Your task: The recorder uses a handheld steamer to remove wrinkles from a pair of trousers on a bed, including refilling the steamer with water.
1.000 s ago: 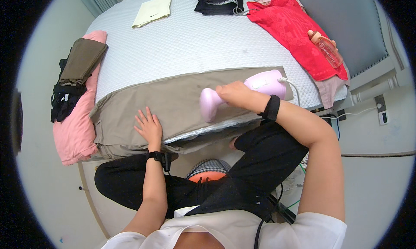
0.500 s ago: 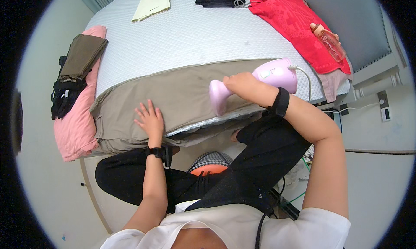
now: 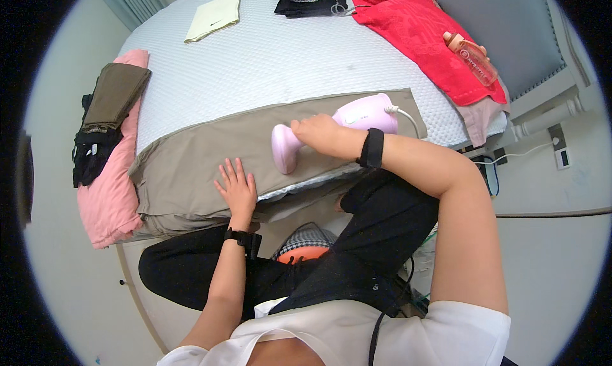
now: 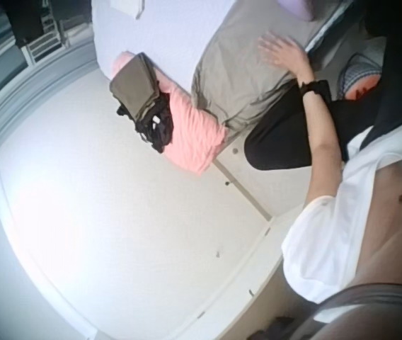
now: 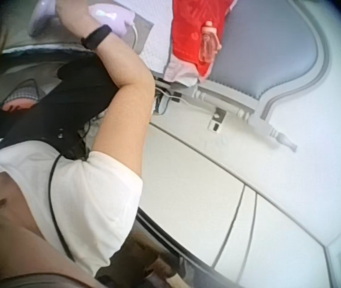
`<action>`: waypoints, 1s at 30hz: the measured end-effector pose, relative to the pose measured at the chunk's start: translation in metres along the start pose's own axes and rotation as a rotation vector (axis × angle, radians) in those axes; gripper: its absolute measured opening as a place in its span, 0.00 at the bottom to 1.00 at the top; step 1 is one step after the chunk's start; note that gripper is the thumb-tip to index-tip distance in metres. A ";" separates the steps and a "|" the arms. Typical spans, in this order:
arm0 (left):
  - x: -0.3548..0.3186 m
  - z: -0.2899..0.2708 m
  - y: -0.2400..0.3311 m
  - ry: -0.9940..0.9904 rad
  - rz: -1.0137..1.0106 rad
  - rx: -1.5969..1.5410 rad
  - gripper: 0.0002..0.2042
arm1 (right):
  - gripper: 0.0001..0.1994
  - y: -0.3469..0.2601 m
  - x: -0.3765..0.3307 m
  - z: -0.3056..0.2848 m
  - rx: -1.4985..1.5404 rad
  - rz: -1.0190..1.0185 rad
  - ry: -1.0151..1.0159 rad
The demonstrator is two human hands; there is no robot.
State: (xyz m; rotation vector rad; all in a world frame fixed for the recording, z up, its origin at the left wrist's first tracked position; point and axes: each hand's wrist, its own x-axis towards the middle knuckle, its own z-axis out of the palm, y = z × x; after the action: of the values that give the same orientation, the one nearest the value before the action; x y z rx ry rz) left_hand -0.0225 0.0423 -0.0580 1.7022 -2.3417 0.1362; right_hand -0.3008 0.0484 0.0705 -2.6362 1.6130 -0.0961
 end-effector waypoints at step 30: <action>0.002 -0.010 -0.005 0.240 0.111 -0.540 0.07 | 0.23 0.023 0.045 -0.021 0.292 0.062 -0.236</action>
State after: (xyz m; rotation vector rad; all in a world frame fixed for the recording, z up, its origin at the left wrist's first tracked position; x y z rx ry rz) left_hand -0.0173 0.0410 -0.0478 1.2225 -2.0487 -0.2397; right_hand -0.3025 -0.0022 0.0907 -2.2822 1.4764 -0.0144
